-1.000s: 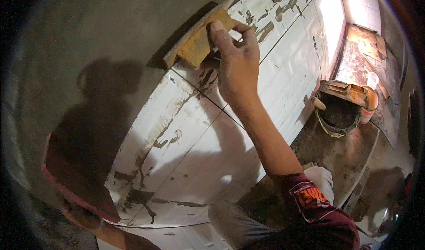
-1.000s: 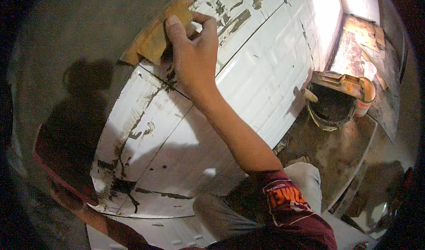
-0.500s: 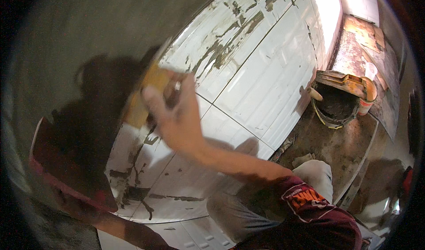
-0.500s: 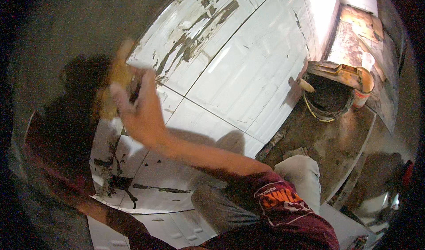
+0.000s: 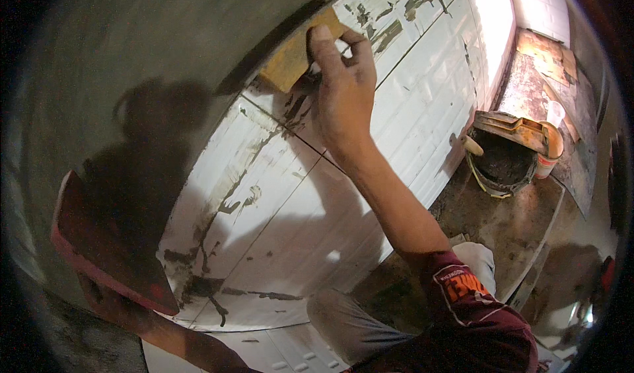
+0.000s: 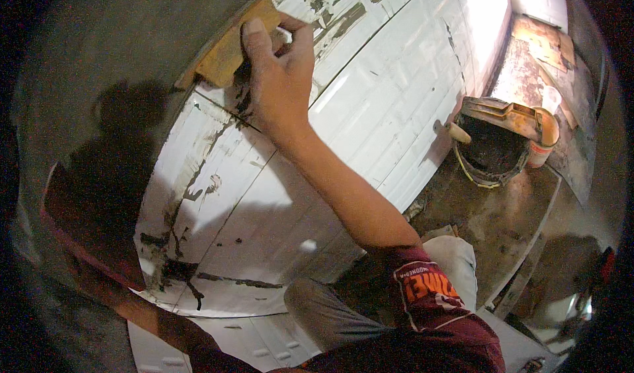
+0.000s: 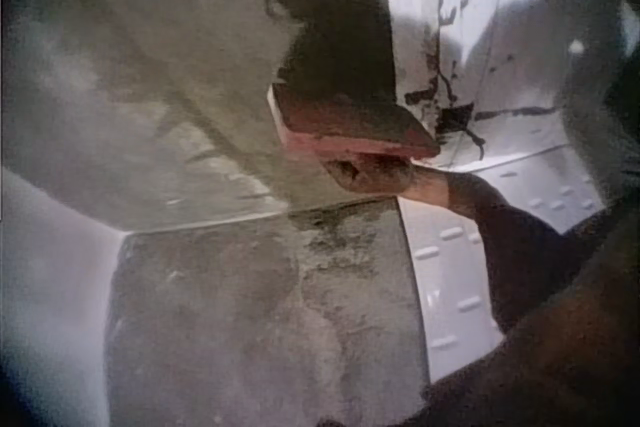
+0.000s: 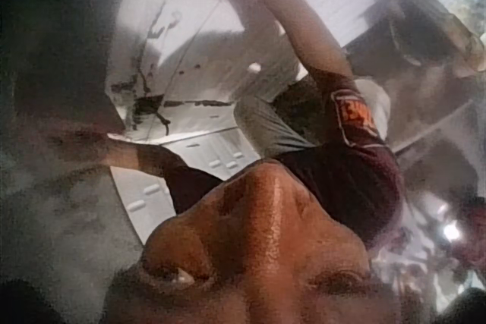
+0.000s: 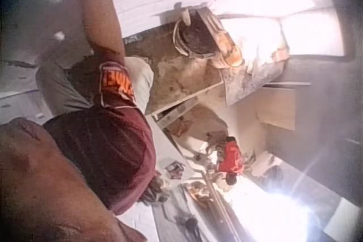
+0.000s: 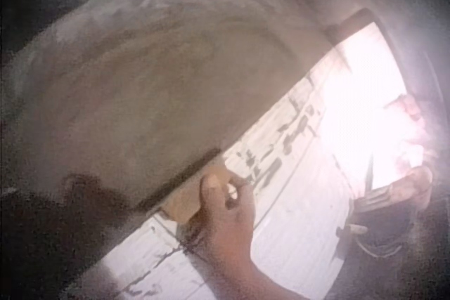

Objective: The person applies grout to the gaps between white wall tiles using a trowel and a pink float. They repeatedly scoop grout from a bucket, spread it into the joints, and wipe the surface to smooth the application.

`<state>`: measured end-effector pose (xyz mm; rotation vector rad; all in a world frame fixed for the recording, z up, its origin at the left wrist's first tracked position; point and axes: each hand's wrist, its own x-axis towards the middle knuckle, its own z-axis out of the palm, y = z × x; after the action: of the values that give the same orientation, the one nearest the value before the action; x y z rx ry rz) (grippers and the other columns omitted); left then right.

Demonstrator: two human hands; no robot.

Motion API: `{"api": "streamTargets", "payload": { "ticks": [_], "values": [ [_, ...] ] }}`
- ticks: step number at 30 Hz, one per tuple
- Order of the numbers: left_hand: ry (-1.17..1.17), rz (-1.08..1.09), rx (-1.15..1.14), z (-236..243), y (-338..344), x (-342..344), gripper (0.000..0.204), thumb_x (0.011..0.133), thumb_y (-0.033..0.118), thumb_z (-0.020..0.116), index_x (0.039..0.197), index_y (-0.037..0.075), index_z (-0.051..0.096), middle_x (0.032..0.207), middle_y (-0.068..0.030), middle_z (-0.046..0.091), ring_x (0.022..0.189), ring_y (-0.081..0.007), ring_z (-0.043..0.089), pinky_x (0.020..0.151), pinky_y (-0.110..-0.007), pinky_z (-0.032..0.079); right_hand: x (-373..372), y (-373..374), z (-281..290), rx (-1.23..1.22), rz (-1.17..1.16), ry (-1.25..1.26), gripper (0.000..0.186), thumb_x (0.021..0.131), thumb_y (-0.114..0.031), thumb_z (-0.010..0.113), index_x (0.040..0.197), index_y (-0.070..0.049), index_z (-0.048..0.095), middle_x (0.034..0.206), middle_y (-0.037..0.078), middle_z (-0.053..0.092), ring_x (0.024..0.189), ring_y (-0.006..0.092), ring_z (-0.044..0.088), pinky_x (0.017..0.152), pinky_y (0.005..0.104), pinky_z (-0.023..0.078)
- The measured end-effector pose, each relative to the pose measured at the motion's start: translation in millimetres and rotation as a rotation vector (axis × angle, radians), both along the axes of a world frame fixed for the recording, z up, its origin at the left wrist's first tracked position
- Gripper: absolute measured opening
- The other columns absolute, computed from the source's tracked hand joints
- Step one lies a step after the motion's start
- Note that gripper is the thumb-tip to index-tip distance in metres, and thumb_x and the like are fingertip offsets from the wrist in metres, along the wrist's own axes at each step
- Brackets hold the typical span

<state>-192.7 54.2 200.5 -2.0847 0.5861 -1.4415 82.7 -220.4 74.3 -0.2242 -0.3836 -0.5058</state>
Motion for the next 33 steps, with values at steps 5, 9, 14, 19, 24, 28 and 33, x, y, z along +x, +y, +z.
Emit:
{"api": "streamTargets", "payload": {
  "ticks": [5, 9, 14, 19, 24, 28, 33],
  "values": [
    [-0.025, 0.020, -0.064, -1, 3, -10, 0.052, 0.096, 0.040, 0.043, 0.129, 0.000, 0.052, 0.132, -0.0277, 0.048, 0.119, -0.0443, 0.050, 0.096, -0.050, 0.045, 8, -1, 4, -0.010, -0.061, 0.006, 0.035, 0.094, -0.024, 0.060, 0.111, 0.002, 0.043, 0.089, 0.014, 0.062, 0.076, 0.0136, 0.059, 0.062, 0.0252, 0.049],
    [-0.042, 0.030, -0.096, -4, 4, -12, 0.052, 0.096, 0.039, 0.043, 0.129, 0.000, 0.051, 0.132, -0.0278, 0.048, 0.119, -0.0442, 0.051, 0.096, -0.050, 0.045, -3, -1, -1, -0.175, -0.050, 0.022, 0.034, 0.091, -0.023, 0.063, 0.108, -0.001, 0.044, 0.084, 0.011, 0.062, 0.067, 0.0133, 0.059, 0.054, 0.0268, 0.049],
    [-0.040, 0.090, -0.056, 3, -1, -3, 0.052, 0.096, 0.039, 0.044, 0.129, -0.001, 0.051, 0.132, -0.0278, 0.047, 0.119, -0.0441, 0.051, 0.096, -0.050, 0.046, -70, 69, -7, -0.209, 0.056, 0.044, 0.033, 0.093, -0.017, 0.059, 0.114, 0.000, 0.042, 0.083, 0.006, 0.051, 0.071, 0.0099, 0.050, 0.060, 0.0272, 0.044],
    [-0.036, 0.148, -0.052, 9, -4, 1, 0.052, 0.097, 0.038, 0.044, 0.130, -0.002, 0.050, 0.133, -0.0279, 0.047, 0.118, -0.0439, 0.051, 0.096, -0.050, 0.046, -66, 52, -15, 0.038, 0.114, 0.108, 0.042, 0.093, -0.025, 0.061, 0.119, 0.000, 0.040, 0.100, 0.009, 0.054, 0.085, 0.0132, 0.054, 0.070, 0.0271, 0.048],
    [-0.032, 0.083, -0.227, 7, 0, -8, 0.052, 0.096, 0.037, 0.046, 0.130, -0.002, 0.050, 0.132, -0.0274, 0.047, 0.118, -0.0429, 0.052, 0.096, -0.050, 0.046, 2, 2, -13, 0.077, 0.019, 0.053, 0.043, 0.095, -0.032, 0.057, 0.118, 0.001, 0.042, 0.097, 0.011, 0.058, 0.088, 0.0125, 0.053, 0.076, 0.0263, 0.046],
    [-0.035, 0.021, -0.398, -3, 5, -2, 0.052, 0.096, 0.037, 0.047, 0.130, -0.002, 0.050, 0.132, -0.0271, 0.048, 0.117, -0.0420, 0.052, 0.096, -0.049, 0.046, 14, -8, -8, 0.007, -0.076, 0.066, 0.041, 0.095, -0.031, 0.057, 0.116, 0.001, 0.044, 0.099, 0.012, 0.058, 0.088, 0.0126, 0.053, 0.078, 0.0268, 0.045],
    [-0.045, -0.019, -0.541, -6, 13, -4, 0.052, 0.096, 0.036, 0.048, 0.130, -0.002, 0.050, 0.132, -0.0266, 0.048, 0.117, -0.0410, 0.053, 0.096, -0.049, 0.046, 27, -13, -1, -0.079, -0.098, 0.099, 0.038, 0.093, -0.024, 0.060, 0.114, 0.003, 0.043, 0.099, 0.015, 0.058, 0.084, 0.0179, 0.057, 0.073, 0.0302, 0.049]
  ]
}}
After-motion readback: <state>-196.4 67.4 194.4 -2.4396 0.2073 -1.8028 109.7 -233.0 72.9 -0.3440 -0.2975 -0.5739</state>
